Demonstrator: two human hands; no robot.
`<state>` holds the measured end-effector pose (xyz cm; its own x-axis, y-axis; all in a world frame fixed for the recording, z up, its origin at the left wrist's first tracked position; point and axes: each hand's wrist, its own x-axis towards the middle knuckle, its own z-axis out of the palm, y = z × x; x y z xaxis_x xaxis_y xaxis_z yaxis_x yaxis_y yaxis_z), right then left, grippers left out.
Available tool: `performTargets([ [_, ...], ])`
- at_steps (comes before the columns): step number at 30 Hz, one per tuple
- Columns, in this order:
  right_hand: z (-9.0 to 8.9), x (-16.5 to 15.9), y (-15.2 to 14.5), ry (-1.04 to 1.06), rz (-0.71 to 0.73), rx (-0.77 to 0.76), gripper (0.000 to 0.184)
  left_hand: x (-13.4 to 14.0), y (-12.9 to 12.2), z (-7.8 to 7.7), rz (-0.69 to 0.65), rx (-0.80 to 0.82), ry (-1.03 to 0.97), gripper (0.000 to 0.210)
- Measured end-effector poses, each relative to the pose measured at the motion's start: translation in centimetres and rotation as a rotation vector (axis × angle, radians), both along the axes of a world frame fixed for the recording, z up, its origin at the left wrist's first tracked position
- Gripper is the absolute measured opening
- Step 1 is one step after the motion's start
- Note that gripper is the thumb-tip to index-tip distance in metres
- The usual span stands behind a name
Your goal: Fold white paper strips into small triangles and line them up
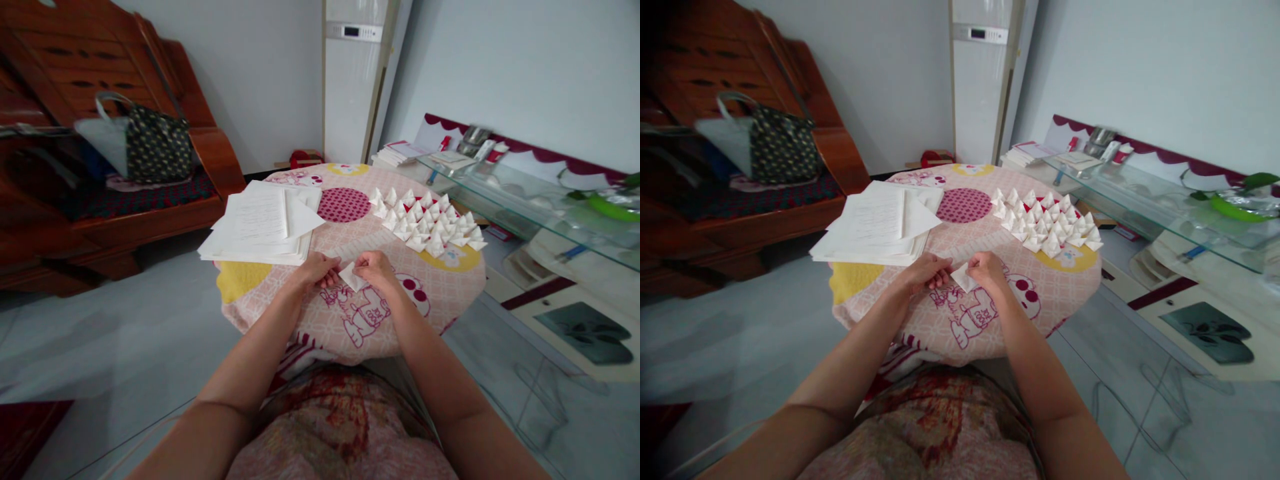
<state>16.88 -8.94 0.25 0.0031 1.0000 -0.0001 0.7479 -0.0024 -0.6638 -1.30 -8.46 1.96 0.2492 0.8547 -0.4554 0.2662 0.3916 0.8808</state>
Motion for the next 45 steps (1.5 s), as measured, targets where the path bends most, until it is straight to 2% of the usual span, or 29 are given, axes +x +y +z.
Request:
performTargets([
  [5, -0.2, 0.1, 0.1, 0.002, -0.006, 0.009, 0.004, -0.2, -0.1, -0.3, 0.005, -0.02, -0.038, 0.041],
  [10, -0.1, 0.1, 0.0, 0.019, 0.007, 0.004, 0.004, -0.1, -0.4, -0.5, -0.004, -0.01, 0.035, 0.042],
  [16, -0.2, 0.1, 0.0, 0.027, 0.0, 0.023, 0.003, 0.0, -0.3, 0.0, -0.003, -0.029, -0.06, 0.038],
  [26, -0.2, 0.0, 0.1, 0.01, -0.019, 0.004, 0.006, 0.1, -0.1, -0.6, -0.108, 0.044, 0.028, 0.036],
  [30, -0.5, 0.1, 0.2, 0.028, -0.015, 0.005, 0.005, 0.4, 0.0, -1.0, -0.133, 0.083, 0.133, 0.043],
  [35, -0.5, 0.1, 0.2, 0.023, -0.006, 0.007, 0.004, 0.6, 0.0, -1.2, -0.199, 0.265, 0.381, 0.043],
  [39, -0.1, 0.0, 0.0, 0.014, -0.011, 0.012, 0.006, 0.6, -0.3, -1.6, -0.157, 0.563, 0.655, 0.021],
  [42, 0.0, 0.0, 0.0, 0.018, -0.017, 0.017, 0.008, 0.6, -0.6, -2.0, -0.171, 0.737, 0.648, 0.005],
  [45, -0.1, 0.0, 0.0, 0.035, -0.001, 0.026, 0.007, 0.2, -0.7, -2.4, -0.246, 0.812, 0.534, 0.014],
])
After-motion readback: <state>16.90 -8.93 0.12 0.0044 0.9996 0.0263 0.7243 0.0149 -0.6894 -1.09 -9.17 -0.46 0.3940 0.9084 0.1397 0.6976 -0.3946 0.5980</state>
